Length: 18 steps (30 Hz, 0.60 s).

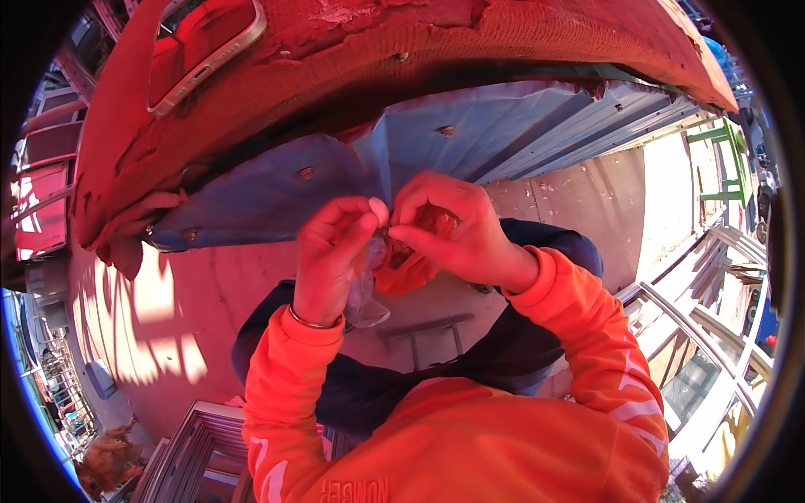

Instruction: The person peels garlic cloves by hand and uses scissors to trim the ends. They work over a red surface, placing peeled cloves into a plastic bag and discarding skins. The task continues with repetitive peeling and trimming actions.

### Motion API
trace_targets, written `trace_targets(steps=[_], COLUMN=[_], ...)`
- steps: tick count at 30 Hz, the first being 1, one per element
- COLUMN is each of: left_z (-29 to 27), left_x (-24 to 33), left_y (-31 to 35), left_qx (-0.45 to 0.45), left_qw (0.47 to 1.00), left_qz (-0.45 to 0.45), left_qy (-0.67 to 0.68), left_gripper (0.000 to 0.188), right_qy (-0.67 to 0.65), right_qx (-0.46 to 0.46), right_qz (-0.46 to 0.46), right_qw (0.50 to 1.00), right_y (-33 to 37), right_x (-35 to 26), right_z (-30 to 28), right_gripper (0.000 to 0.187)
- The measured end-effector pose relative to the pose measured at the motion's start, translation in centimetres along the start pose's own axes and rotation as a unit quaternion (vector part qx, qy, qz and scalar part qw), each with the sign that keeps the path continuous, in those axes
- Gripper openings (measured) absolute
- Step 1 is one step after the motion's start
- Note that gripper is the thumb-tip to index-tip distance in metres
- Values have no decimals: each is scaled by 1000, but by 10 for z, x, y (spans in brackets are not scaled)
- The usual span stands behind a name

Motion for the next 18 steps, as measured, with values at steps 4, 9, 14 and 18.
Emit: trace_targets(steps=[4, 9, 14, 18], left_z=[-4, -1, -7, -15], left_x=[-5, -1, 0, -2], left_y=[-1, -4, -2, 1], left_qx=[5, 24, 55, 50], left_qw=[1000, 999, 998, 998], left_qz=[12, 39, 27, 5], left_qy=[7, 7, -24, -38], left_gripper=[12, 9, 5, 10], right_qy=[-20, 6, 22, -10], right_qx=[43, 42, 25, 16], right_qz=[-8, -30, -70, 4], right_qw=[999, 999, 997, 1000], right_y=[-1, 1, 1, 0], right_x=[-9, -2, -6, -1], right_z=[-3, -5, 0, 0], right_gripper=[16, 21, 23, 18])
Point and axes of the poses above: each hand's wrist, its own y-axis away from the middle knuckle, its own z-axis out of the palm, x = y × z, the point moved 10 cm from there along -y, towards the middle knuckle, and after that the axes turned 13 degrees about z, right-handed, at the moved point
